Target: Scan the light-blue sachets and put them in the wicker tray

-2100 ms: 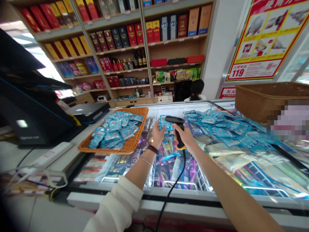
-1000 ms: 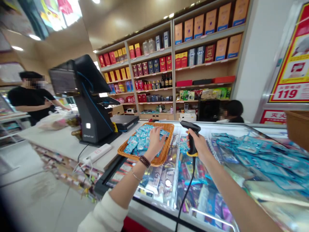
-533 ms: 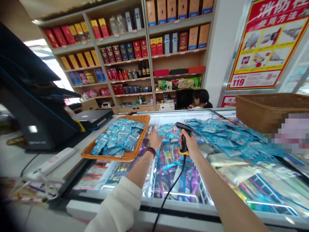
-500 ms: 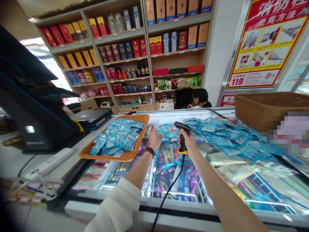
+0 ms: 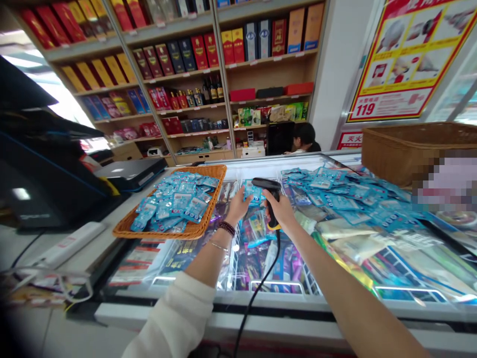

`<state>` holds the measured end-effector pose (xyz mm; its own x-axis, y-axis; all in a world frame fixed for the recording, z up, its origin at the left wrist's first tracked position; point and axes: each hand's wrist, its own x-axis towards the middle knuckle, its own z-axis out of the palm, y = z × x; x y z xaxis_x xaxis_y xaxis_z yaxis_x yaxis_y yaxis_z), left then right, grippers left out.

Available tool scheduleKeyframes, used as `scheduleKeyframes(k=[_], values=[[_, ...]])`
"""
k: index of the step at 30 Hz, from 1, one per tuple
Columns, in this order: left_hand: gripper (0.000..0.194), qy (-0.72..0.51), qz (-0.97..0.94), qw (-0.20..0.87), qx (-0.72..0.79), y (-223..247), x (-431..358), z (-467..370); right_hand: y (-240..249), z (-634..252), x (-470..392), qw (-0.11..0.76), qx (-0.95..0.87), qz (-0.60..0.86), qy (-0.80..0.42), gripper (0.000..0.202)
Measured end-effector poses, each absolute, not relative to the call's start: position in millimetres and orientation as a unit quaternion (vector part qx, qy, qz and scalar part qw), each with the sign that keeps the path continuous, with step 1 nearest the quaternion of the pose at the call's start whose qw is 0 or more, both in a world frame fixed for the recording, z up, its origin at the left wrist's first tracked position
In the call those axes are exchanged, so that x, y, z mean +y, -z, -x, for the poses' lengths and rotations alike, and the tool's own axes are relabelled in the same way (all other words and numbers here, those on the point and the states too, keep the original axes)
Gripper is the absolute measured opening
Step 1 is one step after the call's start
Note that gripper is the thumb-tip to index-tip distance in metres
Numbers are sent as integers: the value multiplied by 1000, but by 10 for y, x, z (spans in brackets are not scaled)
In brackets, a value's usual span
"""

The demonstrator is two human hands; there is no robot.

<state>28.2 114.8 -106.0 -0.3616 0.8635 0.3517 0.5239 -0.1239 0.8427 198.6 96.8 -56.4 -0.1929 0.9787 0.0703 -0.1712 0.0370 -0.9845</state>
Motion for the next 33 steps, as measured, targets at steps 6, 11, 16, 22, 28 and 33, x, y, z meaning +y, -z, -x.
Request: scheduleKeyframes(k=[6,11,16,22,28,33], values=[[36,-488,-541,150,668,1045,1144,-280,572,-1980,965,492,-539,398,-557,43],[36,-485,-547,141,667,1051,1144,-283,572,-1982,955,477,-550,396,-560,42],[35,-485,-552,139,664,1058,1144,-274,569,-1976,942,458,-563,398,-561,38],[32,-472,-551,135,675,1054,1141,-274,578,-1989,957,451,-565,401,-563,37],[31,-485,-543,143,670,1028,1124,-276,588,-1989,948,453,-560,407,-562,40],[29,-517,-508,176,666,983,1107,-325,514,-1957,906,477,-519,402,-584,38]])
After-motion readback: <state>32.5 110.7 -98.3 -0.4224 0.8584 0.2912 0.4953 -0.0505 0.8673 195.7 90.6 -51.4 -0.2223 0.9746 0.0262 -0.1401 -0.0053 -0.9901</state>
